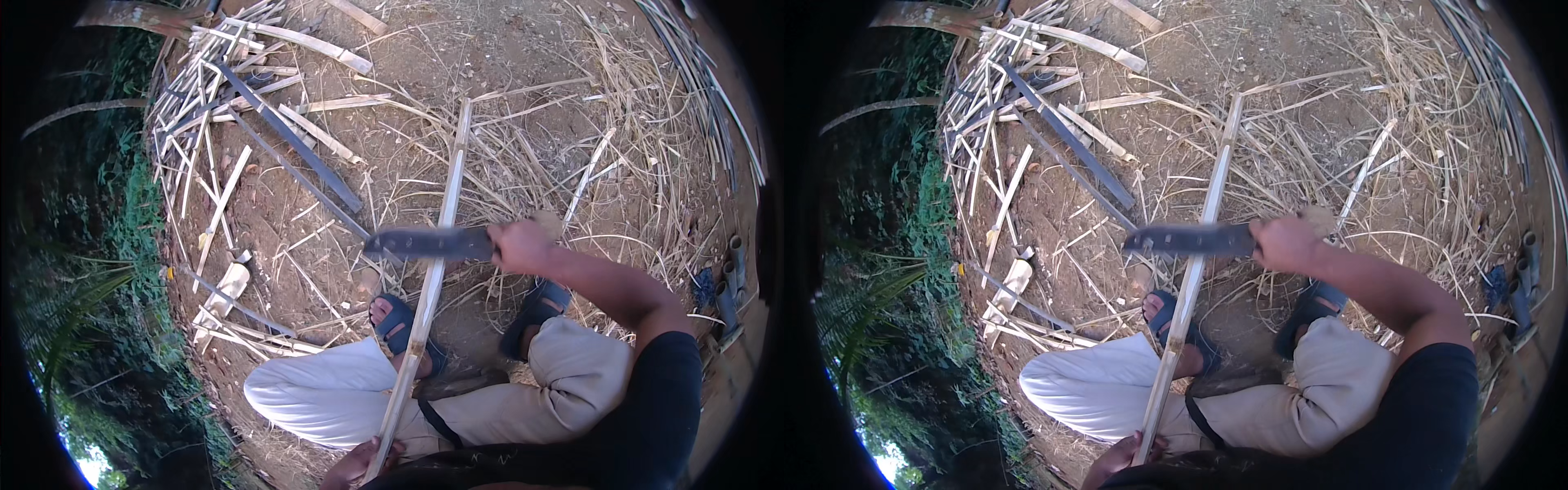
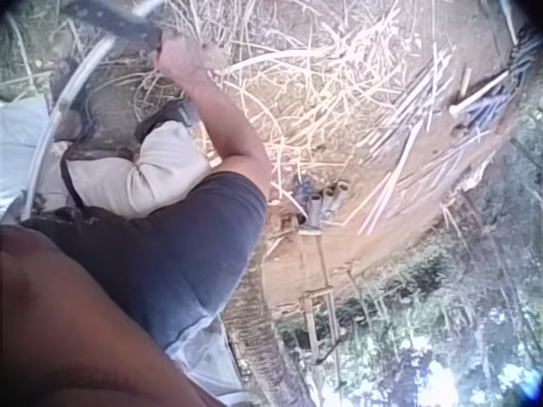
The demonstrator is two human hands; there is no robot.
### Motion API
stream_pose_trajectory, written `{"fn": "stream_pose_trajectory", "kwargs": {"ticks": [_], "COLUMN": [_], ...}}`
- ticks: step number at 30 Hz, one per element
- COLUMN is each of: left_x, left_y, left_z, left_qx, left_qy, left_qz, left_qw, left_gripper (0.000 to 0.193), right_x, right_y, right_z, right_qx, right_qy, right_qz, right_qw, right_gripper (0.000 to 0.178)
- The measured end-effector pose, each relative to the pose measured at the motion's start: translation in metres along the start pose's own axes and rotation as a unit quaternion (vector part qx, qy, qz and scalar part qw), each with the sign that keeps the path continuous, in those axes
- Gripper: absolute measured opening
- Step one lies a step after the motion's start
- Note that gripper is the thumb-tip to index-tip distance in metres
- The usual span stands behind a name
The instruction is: The person shaves and strips lengths of bamboo using a large blade, drawing the tool along the wood repeatedly to thin and smooth it while seated on the ground.
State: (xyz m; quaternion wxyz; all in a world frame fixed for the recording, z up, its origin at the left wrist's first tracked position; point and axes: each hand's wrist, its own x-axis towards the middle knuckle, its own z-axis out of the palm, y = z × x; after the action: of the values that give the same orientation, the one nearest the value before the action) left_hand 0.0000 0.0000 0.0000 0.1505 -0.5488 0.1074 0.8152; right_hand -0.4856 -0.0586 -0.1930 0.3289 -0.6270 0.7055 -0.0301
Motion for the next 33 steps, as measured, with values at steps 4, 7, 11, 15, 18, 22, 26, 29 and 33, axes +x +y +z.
{"fn": "stream_pose_trajectory", "kwargs": {"ticks": [4,7,11,15,18,22,26,29,33], "left_x": [-0.005,0.006,0.003,0.007,0.007,-0.001,0.0,0.007,0.009], "left_y": [0.013,0.01,0.013,-0.002,-0.009,0.007,0.004,-0.004,-0.005], "left_z": [0.033,0.022,0.018,0.018,0.01,0.064,0.045,0.027,0.023], "left_qx": [0.056,0.078,0.054,0.058,0.113,0.061,0.001,0.084,0.053], "left_qy": [0.099,0.119,0.115,0.093,0.107,0.206,0.234,0.167,0.156], "left_qz": [0.012,0.003,-0.023,-0.003,-0.007,-0.046,-0.039,-0.005,-0.024], "left_qw": [0.993,0.99,0.992,0.994,0.988,0.975,0.972,0.982,0.986], "left_gripper": [0.058,0.053,0.049,0.05,0.05,0.05,0.049,0.053,0.052], "right_x": [0.007,0.023,0.018,-0.003,0.0,0.046,0.041,0.023,0.067], "right_y": [0.024,0.075,0.053,-0.001,0.006,0.107,0.077,0.042,0.12], "right_z": [0.002,-0.002,-0.005,-0.001,0.013,-0.034,-0.033,-0.024,-0.044], "right_qx": [-0.034,-0.061,-0.06,-0.021,-0.082,0.021,0.015,-0.073,0.076], "right_qy": [0.03,0.089,0.089,0.072,0.076,0.087,0.099,0.082,0.048], "right_qz": [-0.077,-0.023,0.031,-0.071,-0.2,0.205,0.088,-0.016,0.223], "right_qw": [0.996,0.994,0.994,0.995,0.973,0.975,0.991,0.994,0.971], "right_gripper": [0.037,0.033,0.032,0.032,0.028,0.024,0.028,0.028,0.027]}}
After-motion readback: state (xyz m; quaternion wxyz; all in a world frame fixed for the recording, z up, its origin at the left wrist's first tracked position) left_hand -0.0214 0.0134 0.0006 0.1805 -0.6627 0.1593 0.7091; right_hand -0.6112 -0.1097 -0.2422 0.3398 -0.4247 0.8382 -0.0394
